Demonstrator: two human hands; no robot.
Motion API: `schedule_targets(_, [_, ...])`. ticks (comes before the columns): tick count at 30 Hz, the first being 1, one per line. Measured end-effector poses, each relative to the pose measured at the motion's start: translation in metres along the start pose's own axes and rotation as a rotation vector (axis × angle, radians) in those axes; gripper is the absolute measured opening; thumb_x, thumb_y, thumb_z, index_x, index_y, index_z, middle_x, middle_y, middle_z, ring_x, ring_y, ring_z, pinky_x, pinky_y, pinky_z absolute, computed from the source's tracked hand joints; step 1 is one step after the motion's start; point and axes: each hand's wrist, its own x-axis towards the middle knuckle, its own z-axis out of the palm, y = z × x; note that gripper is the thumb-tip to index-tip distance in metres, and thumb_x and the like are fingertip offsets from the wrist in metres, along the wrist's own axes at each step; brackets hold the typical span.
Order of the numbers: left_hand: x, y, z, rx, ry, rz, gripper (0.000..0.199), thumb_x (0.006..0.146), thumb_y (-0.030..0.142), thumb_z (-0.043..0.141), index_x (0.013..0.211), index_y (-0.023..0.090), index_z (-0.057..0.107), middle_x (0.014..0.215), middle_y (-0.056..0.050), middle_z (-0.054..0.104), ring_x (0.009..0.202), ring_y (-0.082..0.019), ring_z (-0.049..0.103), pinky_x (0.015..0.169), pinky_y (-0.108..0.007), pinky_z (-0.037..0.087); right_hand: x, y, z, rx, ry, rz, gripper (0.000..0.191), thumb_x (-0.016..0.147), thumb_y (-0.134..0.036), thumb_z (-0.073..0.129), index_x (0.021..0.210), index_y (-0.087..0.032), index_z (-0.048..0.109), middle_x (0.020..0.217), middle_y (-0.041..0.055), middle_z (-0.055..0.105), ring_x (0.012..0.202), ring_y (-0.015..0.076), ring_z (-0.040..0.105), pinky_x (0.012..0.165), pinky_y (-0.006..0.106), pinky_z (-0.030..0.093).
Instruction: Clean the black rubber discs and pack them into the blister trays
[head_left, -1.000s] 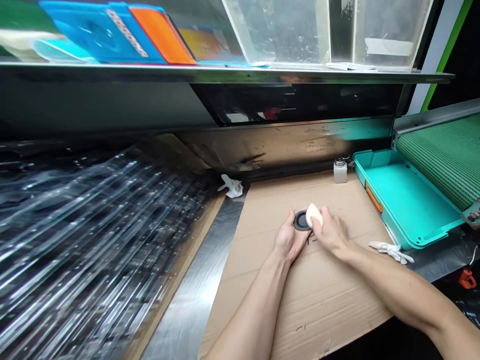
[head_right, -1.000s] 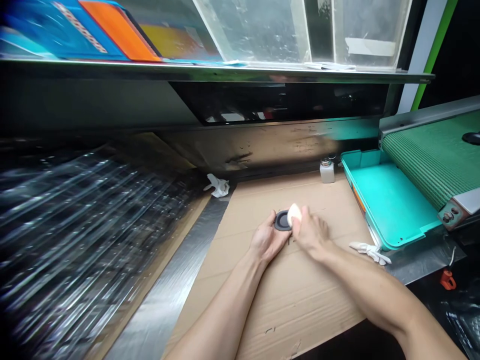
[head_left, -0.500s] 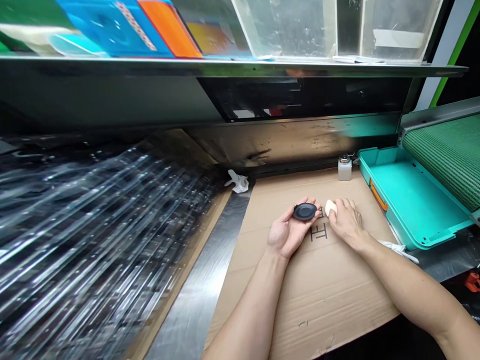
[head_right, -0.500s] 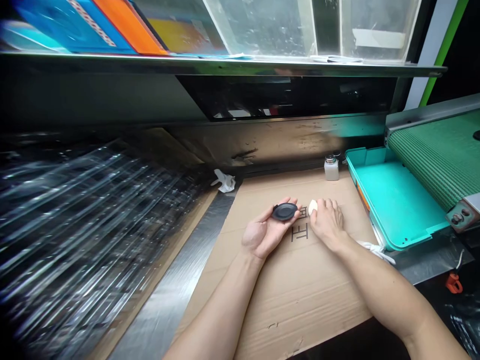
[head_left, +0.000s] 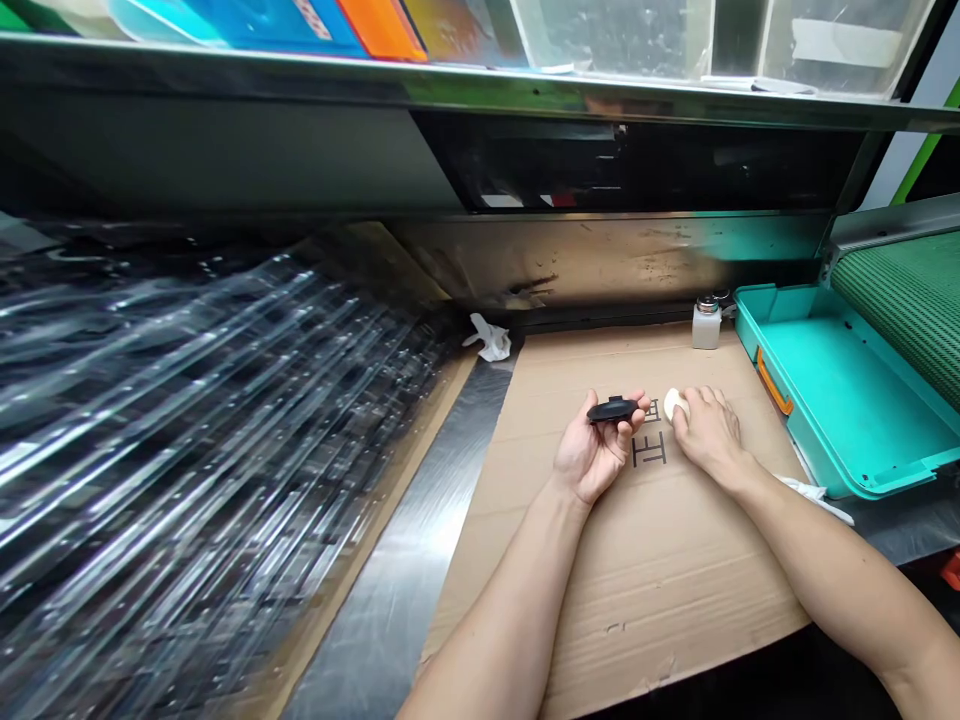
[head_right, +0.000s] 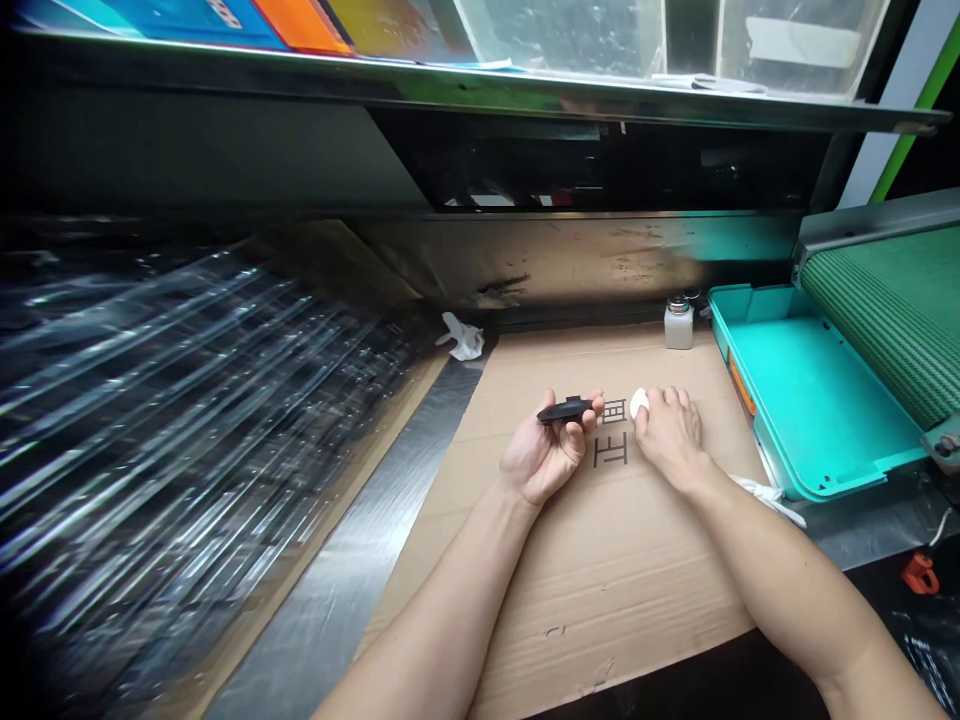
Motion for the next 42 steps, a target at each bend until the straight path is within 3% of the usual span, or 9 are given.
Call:
schedule_targets(5, [0.000, -0.002, 0.004, 0.066, -0.001, 0.010, 0.063, 0.107, 0.048, 0.020, 0.138, 0.002, 0.050, 0.091, -0.019, 0.073, 0.070, -0.016, 0.073, 0.054, -0.015, 0.058, 0.002, -0.004, -0.001, -0.012, -0.009, -0.005, 0.022, 0.100, -0.028, 0.046, 0.111, -0.017, 0.062, 0.114, 0.0119, 0.062, 0.110, 0.0274, 0.053, 0.091, 0.037, 0.045])
schedule_targets(8, [0.003, -0.008, 0.002, 0.158, 0.004, 0.034, 0.060, 0.106, 0.050, 0.020, 0.132, 0.009, 0.055, 0.091, -0.016, 0.074, 0.072, -0.019, 0.074, 0.054, -0.020, 0.059, -0.006, -0.006, -0.025, -0.014, 0.010, -0.030, 0.024, 0.101, -0.028, 0.048, 0.115, -0.015, 0.062, 0.116, 0.0136, 0.061, 0.110, 0.0278, 0.055, 0.092, 0.038, 0.046])
schedule_targets(15, [0.014, -0.024, -0.008, 0.431, -0.055, 0.065, 0.054, 0.104, 0.054, 0.031, 0.118, 0.011, 0.062, 0.100, -0.017, 0.074, 0.080, -0.025, 0.075, 0.061, -0.032, 0.062, -0.103, 0.035, -0.108, 0.063, 0.213, -0.198, 0.025, 0.106, -0.025, 0.041, 0.117, -0.018, 0.062, 0.107, 0.0086, 0.067, 0.100, 0.0219, 0.061, 0.091, 0.034, 0.048])
schedule_targets(19, [0.015, -0.031, -0.009, 0.509, -0.104, 0.056, 0.054, 0.104, 0.053, 0.035, 0.115, 0.009, 0.063, 0.099, -0.017, 0.074, 0.078, -0.023, 0.074, 0.065, -0.033, 0.062, -0.156, 0.065, -0.083, -0.180, 0.186, -0.155, 0.027, 0.105, -0.022, 0.039, 0.122, -0.017, 0.061, 0.122, 0.0136, 0.063, 0.111, 0.0270, 0.057, 0.094, 0.040, 0.048])
schedule_targets(23, [0.012, -0.033, -0.011, 0.520, -0.110, 0.079, 0.053, 0.103, 0.053, 0.036, 0.116, 0.009, 0.063, 0.101, -0.017, 0.073, 0.080, -0.023, 0.074, 0.069, -0.034, 0.062, -0.162, 0.066, -0.046, -0.420, 0.094, -0.055, 0.022, 0.103, -0.023, 0.045, 0.113, -0.019, 0.065, 0.110, 0.0135, 0.065, 0.102, 0.0279, 0.056, 0.087, 0.040, 0.047])
schedule_targets(28, [0.010, -0.034, -0.011, 0.495, -0.106, 0.079, 0.050, 0.104, 0.050, 0.036, 0.115, 0.009, 0.062, 0.099, -0.017, 0.073, 0.079, -0.022, 0.073, 0.070, -0.033, 0.061, -0.096, 0.044, -0.080, -0.377, 0.162, -0.083, 0.028, 0.106, -0.029, 0.041, 0.101, -0.019, 0.066, 0.093, 0.0087, 0.066, 0.088, 0.0226, 0.059, 0.078, 0.033, 0.044])
schedule_targets(33, [0.013, -0.031, -0.007, 0.468, -0.080, 0.066, 0.048, 0.103, 0.049, 0.041, 0.117, 0.008, 0.061, 0.098, -0.018, 0.074, 0.077, -0.022, 0.073, 0.069, -0.032, 0.059, 0.047, 0.030, -0.131, -0.270, 0.257, -0.075, 0.023, 0.101, -0.028, 0.049, 0.107, -0.020, 0.070, 0.102, 0.0087, 0.069, 0.094, 0.0219, 0.063, 0.081, 0.029, 0.045])
schedule_targets(37, [0.013, -0.027, -0.006, 0.436, -0.084, 0.047, 0.048, 0.102, 0.051, 0.043, 0.116, 0.009, 0.061, 0.096, -0.018, 0.074, 0.075, -0.021, 0.073, 0.066, -0.030, 0.058, 0.137, 0.036, -0.128, -0.248, 0.150, -0.037, 0.025, 0.097, -0.025, 0.051, 0.107, -0.023, 0.074, 0.108, 0.0087, 0.071, 0.101, 0.0226, 0.065, 0.086, 0.028, 0.047])
schedule_targets(42, [0.012, -0.024, -0.005, 0.407, -0.086, 0.062, 0.052, 0.099, 0.058, 0.046, 0.120, 0.012, 0.058, 0.096, -0.017, 0.074, 0.073, -0.022, 0.073, 0.065, -0.031, 0.057, 0.180, 0.053, -0.112, -0.251, 0.001, -0.031, 0.026, 0.090, -0.019, 0.056, 0.104, -0.024, 0.078, 0.107, 0.0070, 0.073, 0.102, 0.0213, 0.066, 0.089, 0.025, 0.048])
